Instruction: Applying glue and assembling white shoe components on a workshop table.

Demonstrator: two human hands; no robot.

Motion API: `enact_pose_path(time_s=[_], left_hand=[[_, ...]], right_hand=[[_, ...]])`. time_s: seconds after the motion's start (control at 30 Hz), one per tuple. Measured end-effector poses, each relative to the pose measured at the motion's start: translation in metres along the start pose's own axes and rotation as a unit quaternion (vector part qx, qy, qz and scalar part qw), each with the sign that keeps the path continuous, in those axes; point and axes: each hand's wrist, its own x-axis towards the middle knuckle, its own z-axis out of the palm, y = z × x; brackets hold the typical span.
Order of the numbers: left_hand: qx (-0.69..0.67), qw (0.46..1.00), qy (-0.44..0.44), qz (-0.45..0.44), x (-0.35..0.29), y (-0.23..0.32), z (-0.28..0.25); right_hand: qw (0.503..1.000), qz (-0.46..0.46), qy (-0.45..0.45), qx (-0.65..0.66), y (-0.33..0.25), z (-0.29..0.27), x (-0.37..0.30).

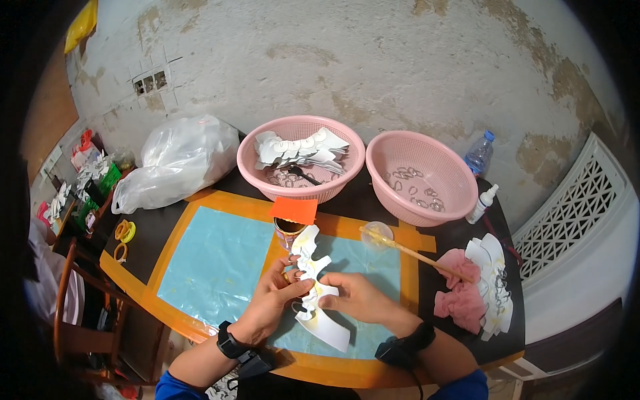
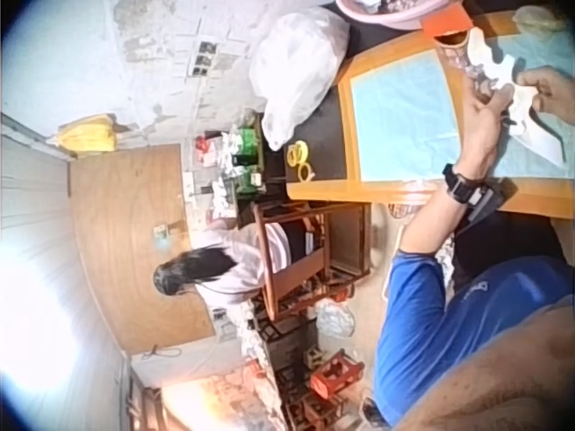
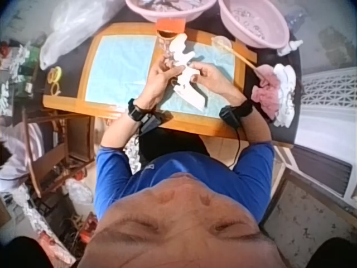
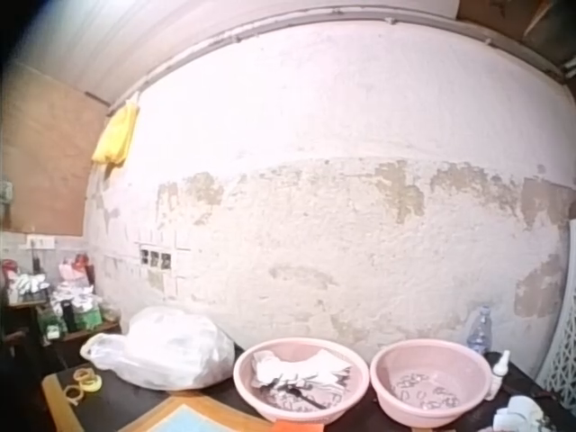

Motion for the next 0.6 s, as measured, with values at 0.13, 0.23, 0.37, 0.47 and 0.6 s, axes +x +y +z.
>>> enact_pose_path(time_s=[0.13,0.23,0.37,0.47,0.6], left_hand=[[-0.007,1.0,-0.021,0.006,0.003,0.0,0.001],[-0.077,0.991,-0.056,-0.095,0.005,0.007,-0.005],[-0.226,0.959,-0.095,-0.14,0.002,0.014,-0.006],[0.067,0.993,-0.07,-0.064,0.001,0.01,-0.001],[0.107,0.989,-0.098,-0.04,0.002,0.012,-0.001]], right_hand=[[0.999,-0.002,0.039,-0.036,0.006,0.004,-0.002],[0.998,-0.025,0.055,0.011,0.009,0.004,-0.005],[0.992,-0.005,0.064,0.104,-0.002,0.001,-0.004],[0.994,0.032,0.068,0.08,-0.006,-0.005,-0.005],[0.991,0.023,0.062,0.114,-0.002,-0.006,-0.006]])
